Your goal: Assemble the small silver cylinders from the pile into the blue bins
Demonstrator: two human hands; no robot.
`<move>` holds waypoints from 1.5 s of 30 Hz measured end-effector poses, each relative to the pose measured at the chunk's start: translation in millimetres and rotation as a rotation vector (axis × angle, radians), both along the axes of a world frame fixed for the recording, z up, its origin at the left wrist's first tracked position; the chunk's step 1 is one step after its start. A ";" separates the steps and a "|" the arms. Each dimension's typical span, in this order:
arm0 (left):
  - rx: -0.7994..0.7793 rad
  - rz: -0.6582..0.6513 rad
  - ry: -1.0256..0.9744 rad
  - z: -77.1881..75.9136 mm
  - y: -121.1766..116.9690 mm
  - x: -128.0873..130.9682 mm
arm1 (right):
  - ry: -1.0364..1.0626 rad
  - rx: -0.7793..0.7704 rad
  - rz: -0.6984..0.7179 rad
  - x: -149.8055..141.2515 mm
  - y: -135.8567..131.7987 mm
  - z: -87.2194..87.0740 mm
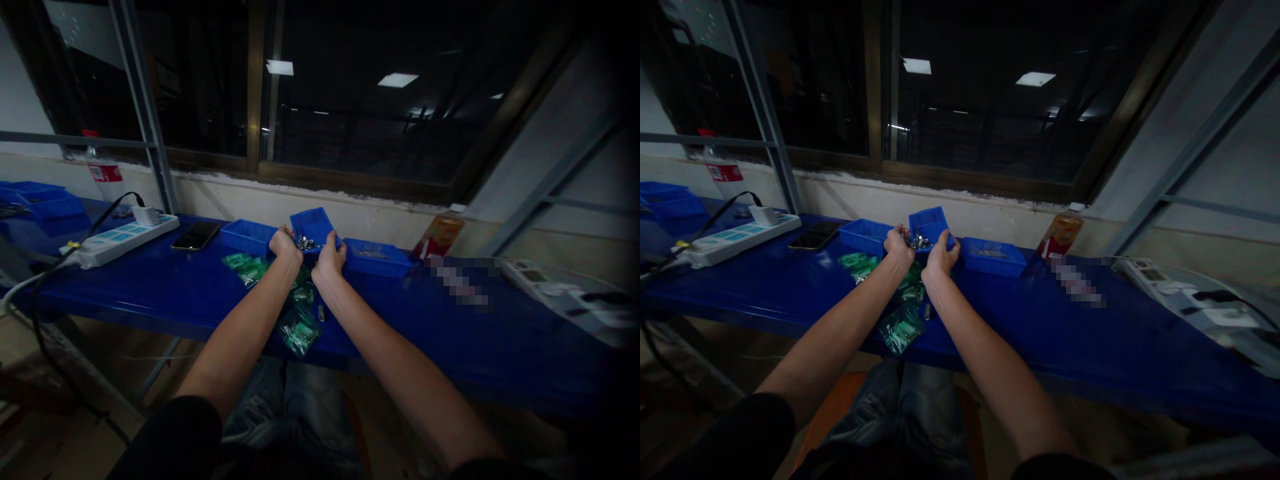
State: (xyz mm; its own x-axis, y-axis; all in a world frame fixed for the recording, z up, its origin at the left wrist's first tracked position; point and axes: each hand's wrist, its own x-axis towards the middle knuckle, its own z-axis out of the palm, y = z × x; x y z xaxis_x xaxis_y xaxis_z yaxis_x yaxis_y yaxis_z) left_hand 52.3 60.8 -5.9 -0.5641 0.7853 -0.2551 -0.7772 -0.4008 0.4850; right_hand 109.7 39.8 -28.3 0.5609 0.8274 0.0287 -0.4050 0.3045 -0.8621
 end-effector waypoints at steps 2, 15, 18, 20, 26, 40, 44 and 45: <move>-0.061 0.005 0.013 -3.0 2.3 0.7 | -0.032 -0.034 -0.037 0.5 3.1 -5.1; -0.097 -0.232 0.141 3.4 -12.1 -1.4 | -0.005 -0.127 -0.042 18.1 7.5 6.1; -0.041 -0.364 0.241 6.3 -20.9 -5.0 | 0.020 -0.126 -0.071 27.0 4.7 13.2; -0.014 -0.430 0.386 4.6 -26.0 -6.7 | 0.027 -0.100 -0.094 32.1 3.1 16.3; -0.107 -0.282 1.764 -8.4 -31.4 -9.3 | 0.062 -0.127 -0.089 42.1 4.0 19.7; -0.062 -0.303 1.858 -31.0 -33.6 -12.0 | 0.065 -0.188 -0.006 46.9 0.6 24.6; 0.015 -0.383 1.603 -22.4 -26.7 -18.7 | 0.026 -0.170 -0.015 47.5 6.5 18.1; 0.038 -0.361 1.572 -19.8 -26.0 -19.4 | 0.015 -0.160 -0.026 47.6 8.5 15.4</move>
